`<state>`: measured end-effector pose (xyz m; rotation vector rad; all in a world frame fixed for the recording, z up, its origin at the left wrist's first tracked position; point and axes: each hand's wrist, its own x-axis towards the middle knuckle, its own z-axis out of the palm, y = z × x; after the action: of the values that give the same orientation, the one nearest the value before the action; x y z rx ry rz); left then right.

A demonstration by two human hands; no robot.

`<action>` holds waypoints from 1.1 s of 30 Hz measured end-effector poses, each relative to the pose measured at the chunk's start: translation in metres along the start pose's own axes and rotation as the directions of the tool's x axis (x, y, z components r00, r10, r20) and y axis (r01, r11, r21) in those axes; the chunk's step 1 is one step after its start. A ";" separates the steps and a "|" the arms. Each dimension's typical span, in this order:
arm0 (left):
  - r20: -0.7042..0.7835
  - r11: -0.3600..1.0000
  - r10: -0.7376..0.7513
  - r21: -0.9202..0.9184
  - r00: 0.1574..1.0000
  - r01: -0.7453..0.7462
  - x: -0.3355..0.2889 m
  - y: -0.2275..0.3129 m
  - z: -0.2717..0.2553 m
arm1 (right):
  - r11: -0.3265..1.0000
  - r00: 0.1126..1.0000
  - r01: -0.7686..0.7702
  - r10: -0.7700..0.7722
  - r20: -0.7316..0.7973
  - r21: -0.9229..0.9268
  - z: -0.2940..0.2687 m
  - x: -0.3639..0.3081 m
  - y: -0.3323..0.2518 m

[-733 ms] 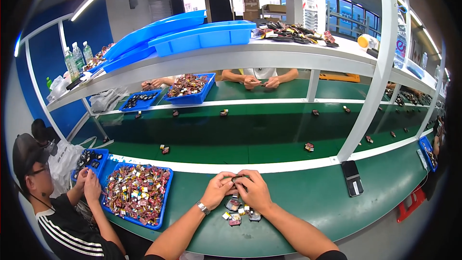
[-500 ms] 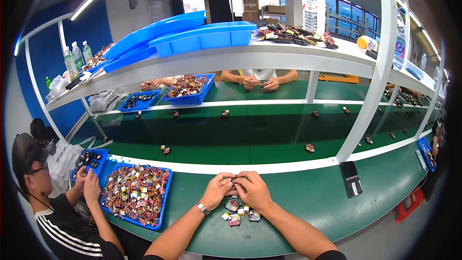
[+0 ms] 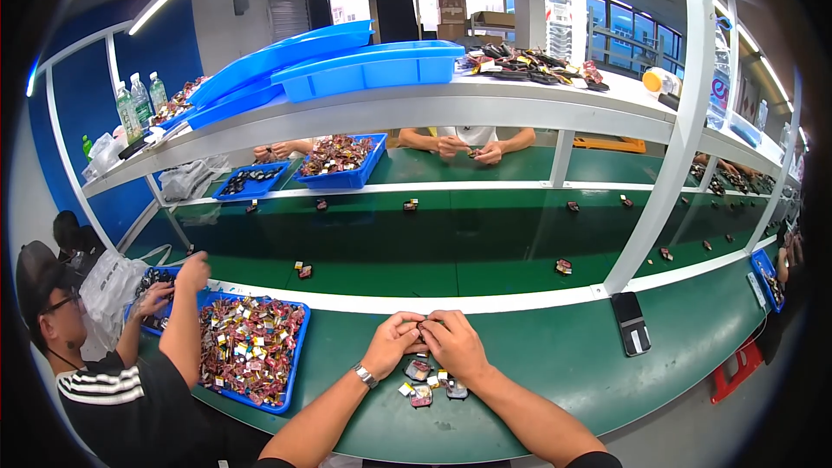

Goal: Manually assemble or sort small electronic components on a factory assembly line.

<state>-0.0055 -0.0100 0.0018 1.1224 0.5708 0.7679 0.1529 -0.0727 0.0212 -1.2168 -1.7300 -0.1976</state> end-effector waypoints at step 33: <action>-0.394 0.767 0.550 0.588 0.736 -0.258 0.015 -0.002 -0.031 | 0.741 0.729 -0.654 0.671 0.137 -0.152 0.065 0.086 0.122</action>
<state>-0.0189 0.0195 -0.0114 1.5518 1.0684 1.4292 0.2073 0.0800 0.0095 -1.9002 -1.3268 0.2814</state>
